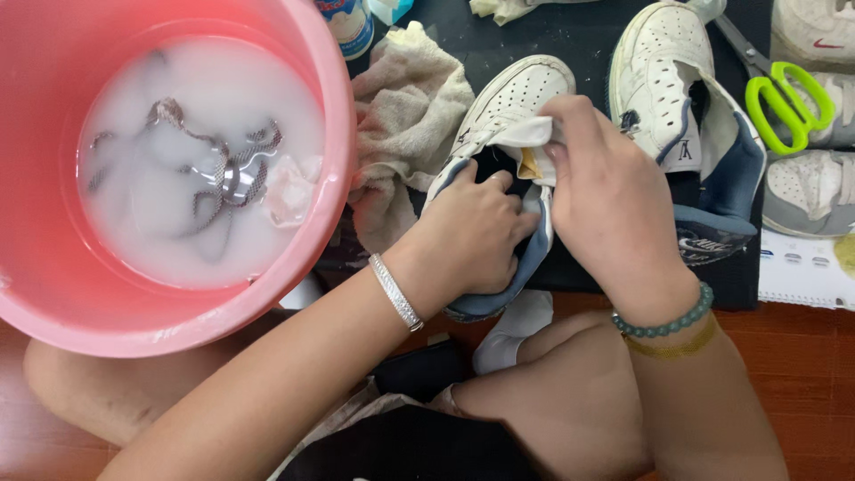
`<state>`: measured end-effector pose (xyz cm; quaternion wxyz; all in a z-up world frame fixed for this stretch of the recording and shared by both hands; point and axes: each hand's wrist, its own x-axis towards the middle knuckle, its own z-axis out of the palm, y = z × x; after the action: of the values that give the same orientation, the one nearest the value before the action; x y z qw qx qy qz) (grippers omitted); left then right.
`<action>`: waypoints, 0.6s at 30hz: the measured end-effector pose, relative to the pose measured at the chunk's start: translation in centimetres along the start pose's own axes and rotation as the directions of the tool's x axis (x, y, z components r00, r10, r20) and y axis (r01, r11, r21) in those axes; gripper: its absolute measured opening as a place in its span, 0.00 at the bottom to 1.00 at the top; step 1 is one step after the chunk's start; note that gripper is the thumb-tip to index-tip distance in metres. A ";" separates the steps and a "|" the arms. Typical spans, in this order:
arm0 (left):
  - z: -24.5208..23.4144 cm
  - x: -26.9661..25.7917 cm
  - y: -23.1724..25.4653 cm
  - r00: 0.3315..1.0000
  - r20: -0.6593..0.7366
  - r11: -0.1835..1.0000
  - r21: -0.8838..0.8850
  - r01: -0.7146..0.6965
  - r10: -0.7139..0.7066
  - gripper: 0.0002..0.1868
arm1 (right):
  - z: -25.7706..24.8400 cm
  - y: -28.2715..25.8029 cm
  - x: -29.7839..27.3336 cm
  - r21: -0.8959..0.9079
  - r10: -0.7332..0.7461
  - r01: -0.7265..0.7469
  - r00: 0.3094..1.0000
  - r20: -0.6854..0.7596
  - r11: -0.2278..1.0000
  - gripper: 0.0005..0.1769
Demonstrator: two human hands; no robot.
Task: The person removes the laces and insoles from a pair of sneakers, puts them into a pink basin of soapy water, and then wipes the interior of the shoes with a cloth.
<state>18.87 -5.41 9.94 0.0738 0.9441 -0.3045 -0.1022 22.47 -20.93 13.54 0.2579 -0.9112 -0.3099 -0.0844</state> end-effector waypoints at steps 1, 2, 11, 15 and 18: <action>0.1 0.0 0.1 0.997 0.069 0.999 -0.027 0.020 -0.018 0.15 | 0.0 -0.1 -0.1 -0.002 0.010 -0.010 1.000 0.008 1.000 0.14; 0.1 0.0 0.1 0.999 0.043 0.999 -0.023 0.026 -0.025 0.15 | 0.0 -0.1 -0.2 -0.004 0.020 -0.020 1.000 0.017 1.000 0.14; 0.5 0.8 1.3 0.984 -0.102 0.986 0.074 0.152 -0.144 0.16 | 0.3 0.1 -0.3 -0.009 0.030 -0.030 0.999 -0.010 0.999 0.13; -1.2 -0.1 2.1 0.986 -0.082 0.980 0.126 0.157 -0.147 0.15 | 0.3 0.0 -0.3 -0.013 0.027 -0.028 0.999 -0.037 1.000 0.13; -2.9 -1.6 1.4 0.985 -0.130 0.994 0.004 0.113 -0.112 0.17 | 0.1 0.2 -0.2 -0.024 0.047 -0.047 0.999 -0.004 0.999 0.12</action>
<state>17.46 -5.36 13.29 0.0823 0.9649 -0.2458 -0.0428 22.44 -21.09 13.28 0.2495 -0.9211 -0.2868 -0.0837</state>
